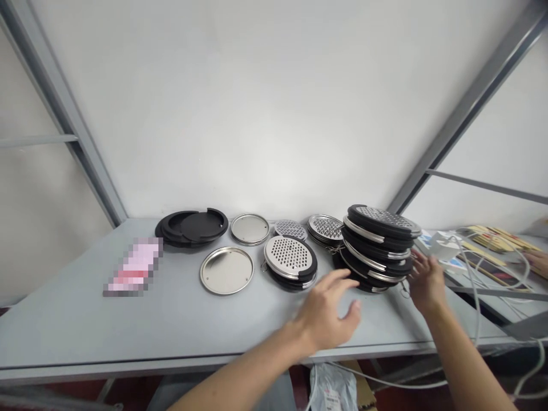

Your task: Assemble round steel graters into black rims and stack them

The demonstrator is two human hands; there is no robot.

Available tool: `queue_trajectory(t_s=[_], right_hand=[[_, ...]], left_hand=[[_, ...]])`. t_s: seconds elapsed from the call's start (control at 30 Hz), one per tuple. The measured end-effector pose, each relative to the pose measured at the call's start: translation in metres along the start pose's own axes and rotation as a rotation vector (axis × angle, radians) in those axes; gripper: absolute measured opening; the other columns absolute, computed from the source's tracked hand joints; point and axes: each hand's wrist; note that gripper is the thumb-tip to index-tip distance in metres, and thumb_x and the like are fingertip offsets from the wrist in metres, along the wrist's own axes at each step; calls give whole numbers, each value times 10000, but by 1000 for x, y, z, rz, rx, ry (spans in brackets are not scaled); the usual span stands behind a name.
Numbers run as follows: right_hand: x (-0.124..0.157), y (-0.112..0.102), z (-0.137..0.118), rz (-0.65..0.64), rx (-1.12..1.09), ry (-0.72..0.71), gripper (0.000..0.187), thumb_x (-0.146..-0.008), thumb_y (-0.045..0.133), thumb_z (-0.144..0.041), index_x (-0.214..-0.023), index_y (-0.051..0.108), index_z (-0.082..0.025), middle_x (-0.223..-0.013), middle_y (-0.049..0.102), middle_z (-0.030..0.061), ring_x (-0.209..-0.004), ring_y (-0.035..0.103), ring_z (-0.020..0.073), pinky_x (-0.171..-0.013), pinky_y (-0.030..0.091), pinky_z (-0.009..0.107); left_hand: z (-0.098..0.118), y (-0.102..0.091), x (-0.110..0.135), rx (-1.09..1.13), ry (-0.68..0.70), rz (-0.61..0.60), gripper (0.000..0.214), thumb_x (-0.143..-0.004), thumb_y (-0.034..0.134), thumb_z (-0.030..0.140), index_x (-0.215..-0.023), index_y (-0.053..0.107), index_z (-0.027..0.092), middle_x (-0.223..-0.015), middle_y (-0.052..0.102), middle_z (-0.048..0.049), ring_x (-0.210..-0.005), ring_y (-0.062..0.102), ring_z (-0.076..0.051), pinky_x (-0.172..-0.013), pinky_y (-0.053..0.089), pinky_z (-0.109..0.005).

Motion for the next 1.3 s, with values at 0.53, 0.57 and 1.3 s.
queue_trajectory(t_s=[0.53,0.57,1.3], right_hand=[[124,109,-90,-686,166,-476,376,-935,451,-376,-1220,595,-177,-1331,555,141,-1277,474,277,-1067,392,500],[124,108,-84,-687,171,-476,368,-945,427,-360,-1209,603,-174,-1320,567,138,-1282,473,274,-1070,389,501],[80,86,-134,-507,203,-1049,223,-840,564,-164,-1048,638,-192,-1038,692,90,-1048,601,243,-922,483,418]], left_hand=[[-60,-56,4,-186,-539,248,735,-800,602,271,-1441,281,108,-1476,338,-198,-1391,311,-304,-1151,265,-437],[-59,-52,6,-178,-536,214,780,-793,616,289,-1458,247,115,-1500,297,-195,-1406,280,-307,-1157,252,-437],[-52,-42,19,-389,-318,61,790,-796,656,284,-1475,283,130,-1548,227,-201,-1409,269,-368,-1113,325,-515]])
Point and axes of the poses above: each hand's wrist, its own x-axis away from the middle knuckle, its own y-axis out of the palm, z = x × y
